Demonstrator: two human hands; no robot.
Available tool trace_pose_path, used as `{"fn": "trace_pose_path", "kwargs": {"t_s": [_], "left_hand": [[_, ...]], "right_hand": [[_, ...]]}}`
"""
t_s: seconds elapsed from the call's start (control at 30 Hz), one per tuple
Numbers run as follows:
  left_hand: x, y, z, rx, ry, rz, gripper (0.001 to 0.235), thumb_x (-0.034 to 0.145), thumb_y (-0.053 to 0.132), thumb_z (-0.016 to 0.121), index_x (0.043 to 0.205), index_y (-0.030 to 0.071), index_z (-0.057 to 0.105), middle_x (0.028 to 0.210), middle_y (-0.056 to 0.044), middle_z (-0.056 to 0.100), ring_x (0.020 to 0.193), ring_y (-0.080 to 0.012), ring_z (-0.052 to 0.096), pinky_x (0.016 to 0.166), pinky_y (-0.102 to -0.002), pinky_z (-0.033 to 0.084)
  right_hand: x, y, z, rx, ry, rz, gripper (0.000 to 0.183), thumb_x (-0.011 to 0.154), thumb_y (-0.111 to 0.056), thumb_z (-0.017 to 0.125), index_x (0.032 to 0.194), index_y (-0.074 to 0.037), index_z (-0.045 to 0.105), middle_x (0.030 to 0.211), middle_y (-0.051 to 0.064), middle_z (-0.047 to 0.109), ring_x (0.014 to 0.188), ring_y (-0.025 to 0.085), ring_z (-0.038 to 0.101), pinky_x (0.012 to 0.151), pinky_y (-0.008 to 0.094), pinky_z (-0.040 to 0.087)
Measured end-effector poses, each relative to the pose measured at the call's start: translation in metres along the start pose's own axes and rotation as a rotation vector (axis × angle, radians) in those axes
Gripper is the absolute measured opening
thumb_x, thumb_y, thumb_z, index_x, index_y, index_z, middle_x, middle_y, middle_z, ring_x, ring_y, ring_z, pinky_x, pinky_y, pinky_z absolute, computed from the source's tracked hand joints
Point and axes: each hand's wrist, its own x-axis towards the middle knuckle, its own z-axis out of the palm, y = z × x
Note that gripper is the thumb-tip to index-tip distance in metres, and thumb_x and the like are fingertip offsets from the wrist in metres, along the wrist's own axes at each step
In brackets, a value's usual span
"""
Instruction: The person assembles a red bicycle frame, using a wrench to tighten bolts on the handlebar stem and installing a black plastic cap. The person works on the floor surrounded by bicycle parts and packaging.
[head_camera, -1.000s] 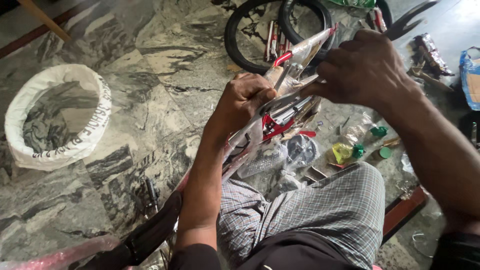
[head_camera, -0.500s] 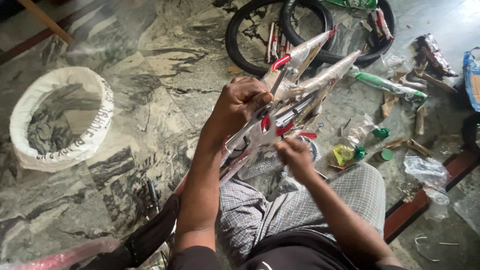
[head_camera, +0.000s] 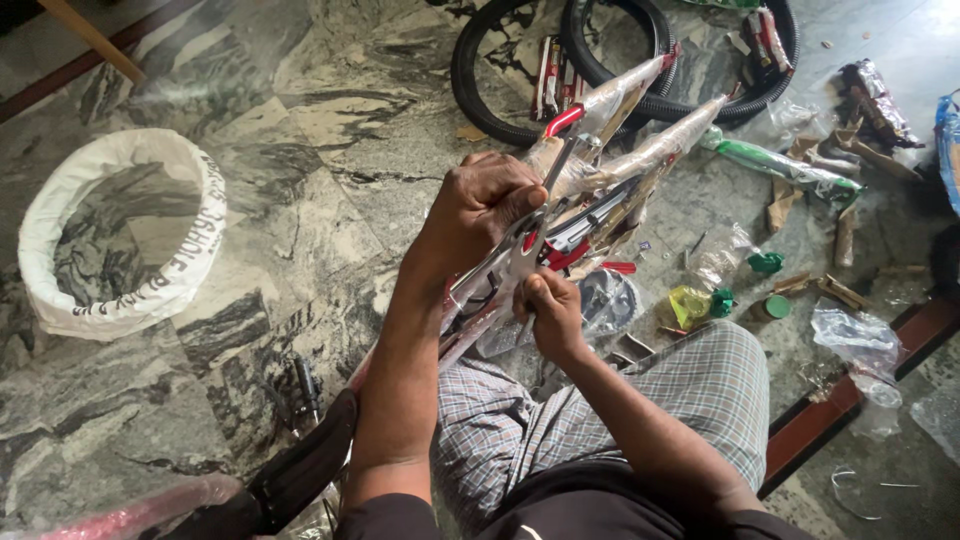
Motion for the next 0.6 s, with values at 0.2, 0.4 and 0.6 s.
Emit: {"fn": "trace_pose_path", "kwargs": {"t_s": [0.2, 0.4, 0.6], "left_hand": [[-0.001, 0.003, 0.000, 0.014, 0.000, 0.002, 0.023, 0.100, 0.025, 0.072, 0.088, 0.006, 0.070, 0.087, -0.004, 0.073, 0.088, -0.0190, 0.067, 0.092, -0.038, 0.049], [0.001, 0.001, 0.001, 0.073, -0.001, -0.002, 0.023, 0.099, 0.026, 0.073, 0.088, 0.005, 0.070, 0.087, -0.004, 0.073, 0.085, -0.0184, 0.067, 0.093, -0.038, 0.048], [-0.002, -0.002, 0.001, 0.087, 0.004, 0.029, 0.023, 0.100, 0.025, 0.072, 0.089, 0.005, 0.071, 0.088, -0.006, 0.074, 0.086, -0.0205, 0.067, 0.097, -0.040, 0.045]], "right_hand": [[-0.011, 0.000, 0.036, 0.310, -0.044, 0.053, 0.043, 0.110, -0.040, 0.054, 0.084, -0.006, 0.054, 0.072, 0.010, 0.058, 0.061, 0.019, 0.056, 0.058, 0.032, 0.047], [-0.025, -0.017, 0.061, 0.457, 0.031, 0.221, 0.045, 0.108, -0.043, 0.050, 0.094, -0.001, 0.059, 0.071, 0.012, 0.058, 0.060, 0.021, 0.055, 0.059, 0.034, 0.047], [-0.036, -0.022, 0.085, 0.593, 0.074, 0.398, 0.050, 0.102, -0.049, 0.049, 0.089, -0.002, 0.060, 0.070, 0.012, 0.059, 0.061, 0.024, 0.058, 0.060, 0.039, 0.049]]}}
